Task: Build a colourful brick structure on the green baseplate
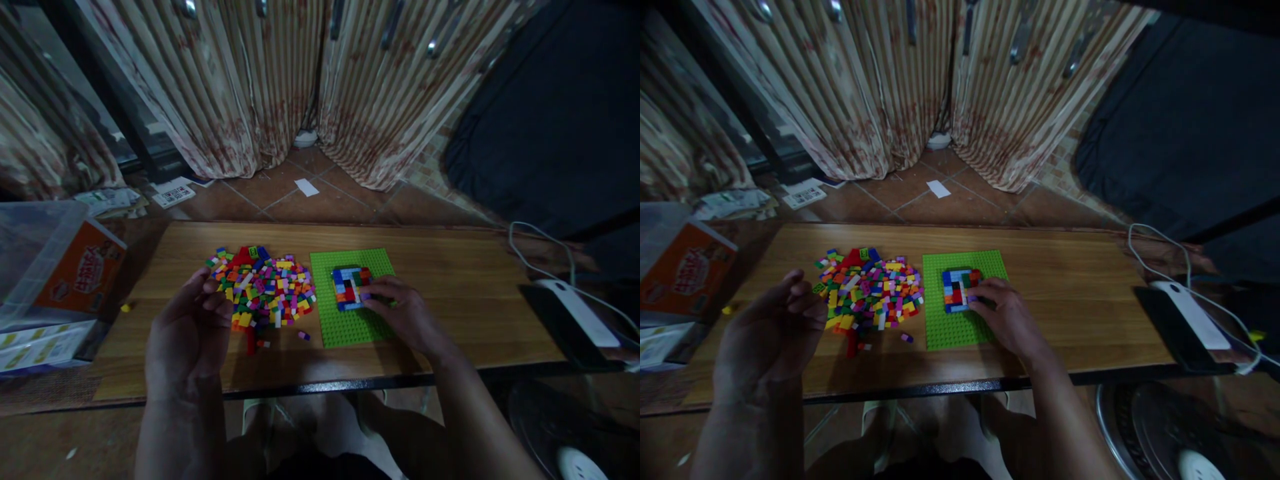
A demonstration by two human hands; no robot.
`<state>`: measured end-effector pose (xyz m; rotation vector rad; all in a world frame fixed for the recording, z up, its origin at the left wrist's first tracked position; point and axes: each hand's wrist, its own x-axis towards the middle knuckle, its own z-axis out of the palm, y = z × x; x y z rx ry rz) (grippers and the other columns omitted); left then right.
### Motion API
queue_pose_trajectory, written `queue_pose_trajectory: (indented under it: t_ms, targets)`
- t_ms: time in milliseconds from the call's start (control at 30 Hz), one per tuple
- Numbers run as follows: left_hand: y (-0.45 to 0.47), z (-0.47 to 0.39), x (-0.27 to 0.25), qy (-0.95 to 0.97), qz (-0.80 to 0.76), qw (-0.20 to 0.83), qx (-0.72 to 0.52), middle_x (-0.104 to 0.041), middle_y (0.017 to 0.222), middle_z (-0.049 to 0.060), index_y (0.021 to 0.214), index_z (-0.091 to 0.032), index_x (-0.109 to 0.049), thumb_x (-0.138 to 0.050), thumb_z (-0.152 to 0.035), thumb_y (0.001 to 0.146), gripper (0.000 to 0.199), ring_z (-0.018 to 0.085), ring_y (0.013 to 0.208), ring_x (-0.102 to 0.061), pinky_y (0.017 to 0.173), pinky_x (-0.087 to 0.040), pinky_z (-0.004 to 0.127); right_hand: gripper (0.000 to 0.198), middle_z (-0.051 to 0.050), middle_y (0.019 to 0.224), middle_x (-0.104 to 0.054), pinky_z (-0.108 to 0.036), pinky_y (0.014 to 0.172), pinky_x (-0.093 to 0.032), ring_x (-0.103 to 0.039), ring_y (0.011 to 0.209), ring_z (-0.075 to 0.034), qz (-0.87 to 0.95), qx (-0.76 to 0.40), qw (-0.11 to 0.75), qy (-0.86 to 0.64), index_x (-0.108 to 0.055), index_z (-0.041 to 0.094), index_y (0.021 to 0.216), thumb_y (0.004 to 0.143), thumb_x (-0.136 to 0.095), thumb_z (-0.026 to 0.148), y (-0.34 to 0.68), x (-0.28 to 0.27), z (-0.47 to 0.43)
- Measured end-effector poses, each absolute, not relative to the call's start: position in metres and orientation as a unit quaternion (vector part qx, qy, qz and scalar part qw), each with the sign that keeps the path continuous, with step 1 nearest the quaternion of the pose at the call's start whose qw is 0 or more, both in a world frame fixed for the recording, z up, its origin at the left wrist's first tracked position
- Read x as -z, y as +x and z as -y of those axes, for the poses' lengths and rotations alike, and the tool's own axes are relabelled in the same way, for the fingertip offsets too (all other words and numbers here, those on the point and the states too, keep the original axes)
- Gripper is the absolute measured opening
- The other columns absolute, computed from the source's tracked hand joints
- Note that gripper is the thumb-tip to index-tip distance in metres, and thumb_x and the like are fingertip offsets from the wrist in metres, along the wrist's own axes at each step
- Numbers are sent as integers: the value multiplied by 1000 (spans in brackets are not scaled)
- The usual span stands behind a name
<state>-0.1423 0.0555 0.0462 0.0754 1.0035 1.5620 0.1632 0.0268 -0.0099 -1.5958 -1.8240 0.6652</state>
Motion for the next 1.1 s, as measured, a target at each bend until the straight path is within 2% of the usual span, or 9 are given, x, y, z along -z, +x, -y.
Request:
queue_pose_trajectory:
  t_ms: [267,567,767,867,1000,1100]
  targets:
    - [-144,-56,-47,23,-441,594,-673,-46,55,-3,76,-13,-61,-48,-8,84,16,2,42,-38,39,-36,11,17,-3,103,-59,-40,90,-48,-59,97,-18,690,-260,299,-606,-73,30,98,83,-65,30,166,13,-29]
    - [-145,-55,-46,28,-436,592,-677,-47,56,-3,78,-12,-62,-48,-8,84,16,2,43,-40,40,-35,11,23,-6,109,-59,-40,90,-49,-58,102,-21,723,-204,280,-597,-72,30,106,86,-61,30,162,8,-25]
    - [-145,-55,-46,27,-434,595,-676,-48,56,-3,78,-11,-61,-45,-6,85,17,2,43,-41,40,-35,12,32,-7,100,-64,-34,74,-50,-61,81,-18,626,-186,335,-679,-68,21,109,87,-55,41,167,10,-29]
    - [-144,-55,-47,22,-436,596,-674,-47,56,-3,78,-11,-60,-45,-6,85,18,2,43,-41,40,-35,12,43,-9,97,-66,-35,69,-50,-59,74,-19,576,-174,321,-732,-64,17,114,85,-54,48,171,16,-32]
    - [-144,-55,-48,20,-438,594,-675,-47,56,-3,78,-11,-60,-46,-6,85,17,2,43,-40,40,-35,12,60,-12,100,-66,-38,68,-50,-60,74,-21,555,-198,283,-757,-57,14,122,79,-57,57,167,23,-34]
    - [-144,-54,-49,26,-436,594,-676,-47,56,-3,78,-11,-61,-46,-6,84,17,2,43,-40,40,-35,12,62,-14,109,-64,-42,75,-50,-61,84,-24,563,-183,269,-759,-56,15,123,76,-61,56,160,25,-33]
